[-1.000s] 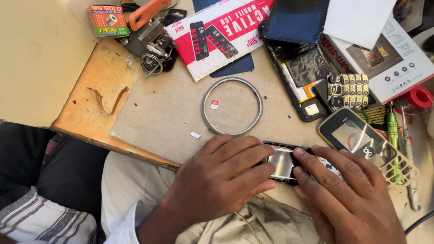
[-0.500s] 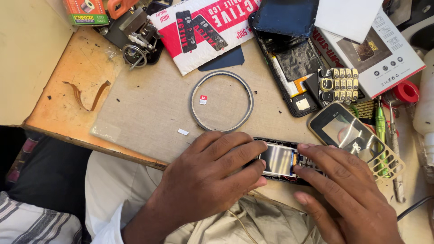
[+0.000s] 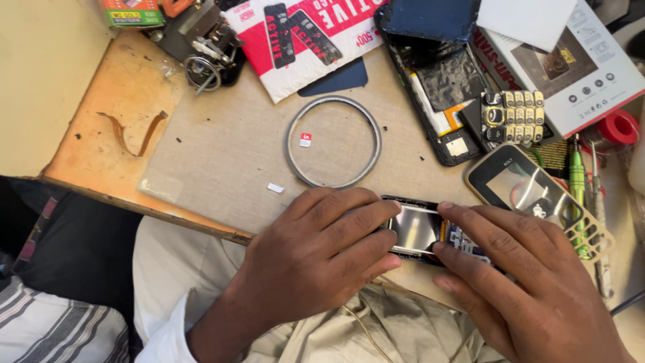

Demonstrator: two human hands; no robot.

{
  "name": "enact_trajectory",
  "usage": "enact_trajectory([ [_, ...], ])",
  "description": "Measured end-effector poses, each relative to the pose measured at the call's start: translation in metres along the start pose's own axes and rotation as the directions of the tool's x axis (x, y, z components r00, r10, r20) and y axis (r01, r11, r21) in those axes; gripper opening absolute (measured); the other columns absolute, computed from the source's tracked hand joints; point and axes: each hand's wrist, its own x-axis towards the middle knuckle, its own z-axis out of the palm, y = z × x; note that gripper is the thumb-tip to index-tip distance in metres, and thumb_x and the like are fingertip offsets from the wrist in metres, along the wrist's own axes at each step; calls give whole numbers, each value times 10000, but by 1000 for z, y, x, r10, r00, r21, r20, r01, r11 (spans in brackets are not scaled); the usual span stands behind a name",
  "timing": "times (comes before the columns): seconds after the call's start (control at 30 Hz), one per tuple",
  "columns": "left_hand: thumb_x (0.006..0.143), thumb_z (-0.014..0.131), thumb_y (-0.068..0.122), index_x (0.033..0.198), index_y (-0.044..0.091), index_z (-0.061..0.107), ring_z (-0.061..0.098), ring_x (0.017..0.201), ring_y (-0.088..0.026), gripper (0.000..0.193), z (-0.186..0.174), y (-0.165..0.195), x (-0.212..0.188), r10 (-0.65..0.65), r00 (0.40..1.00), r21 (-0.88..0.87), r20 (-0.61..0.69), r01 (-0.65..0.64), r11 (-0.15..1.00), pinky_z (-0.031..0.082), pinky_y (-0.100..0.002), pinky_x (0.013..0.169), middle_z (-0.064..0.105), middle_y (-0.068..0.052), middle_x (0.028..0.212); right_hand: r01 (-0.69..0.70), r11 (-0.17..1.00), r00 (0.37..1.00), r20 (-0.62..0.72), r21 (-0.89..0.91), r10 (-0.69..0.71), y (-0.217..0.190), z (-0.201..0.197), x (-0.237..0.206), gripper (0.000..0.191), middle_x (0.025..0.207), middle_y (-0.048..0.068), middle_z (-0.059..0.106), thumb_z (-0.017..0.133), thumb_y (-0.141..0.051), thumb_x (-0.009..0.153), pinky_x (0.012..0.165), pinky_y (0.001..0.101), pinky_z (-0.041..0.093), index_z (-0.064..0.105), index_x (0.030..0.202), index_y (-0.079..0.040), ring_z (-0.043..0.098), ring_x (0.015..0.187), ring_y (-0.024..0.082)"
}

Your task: The person repairs a feature phone at a cluttered workbench. They handle small components on their lap, remove the battery and internal parts from the phone housing, fit the housing and keypad back together, and use a green screwdriver to work on the phone's screws and internals.

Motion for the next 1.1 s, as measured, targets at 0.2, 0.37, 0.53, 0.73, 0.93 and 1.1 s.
enact_trajectory([
  [0.2, 974, 805, 242, 1134, 44, 688, 618, 1243, -260, 280, -1, -3, 0, -20, 999, -47, -28, 19, 999, 522, -411, 1043, 640, -77, 1282, -28, 1000, 998, -62, -7, 28, -1, 10, 5, 256, 1210, 78, 724, 767, -219, 801, 886, 414, 507, 735, 1031, -113, 677, 1125, 274],
  [0.37, 971, 809, 243, 1103, 60, 681, 626, 1258, -244, 259, -3, -6, 1, -18, 999, -59, -30, 17, 998, 531, -396, 1058, 638, -58, 1269, -45, 998, 999, -3, -43, 45, 5, 17, 2, 264, 1202, 44, 724, 756, -232, 784, 854, 389, 480, 772, 1047, -224, 666, 1121, 230],
  [0.53, 1000, 791, 243, 1151, 52, 681, 618, 1273, -247, 268, -3, -9, 1, -5, 1000, -36, -20, 4, 999, 523, -397, 1068, 634, -65, 1290, 28, 998, 999, -36, -54, -30, 12, 25, 2, 230, 1222, 39, 730, 753, -182, 816, 860, 384, 479, 764, 1044, -155, 668, 1113, 218],
  [0.73, 980, 721, 189, 1126, 80, 668, 612, 1285, -235, 189, -9, -14, 6, 35, 999, -10, 35, -34, 999, 507, -391, 1045, 641, -53, 1307, 26, 999, 998, -50, 28, -25, 14, 27, 5, 272, 1225, 17, 722, 774, -232, 792, 884, 383, 468, 751, 1049, -145, 665, 1107, 222],
  [0.93, 933, 650, 203, 1065, 106, 657, 601, 1293, -240, 165, -11, -17, 6, 73, 994, 10, 83, -74, 997, 502, -405, 1043, 642, -51, 1291, -28, 981, 998, -48, 191, 37, 13, 18, 8, 391, 1243, 35, 723, 787, -288, 737, 977, 413, 464, 745, 1087, -119, 656, 1144, 254],
  [1.1, 929, 652, 202, 1048, 118, 657, 600, 1284, -250, 146, -9, -15, 3, 82, 994, 21, 74, -83, 996, 498, -403, 1032, 643, -52, 1290, -104, 966, 986, -105, 238, 132, 3, 16, 6, 397, 1271, 114, 699, 769, -283, 764, 1019, 428, 481, 727, 1112, -96, 637, 1200, 285],
])
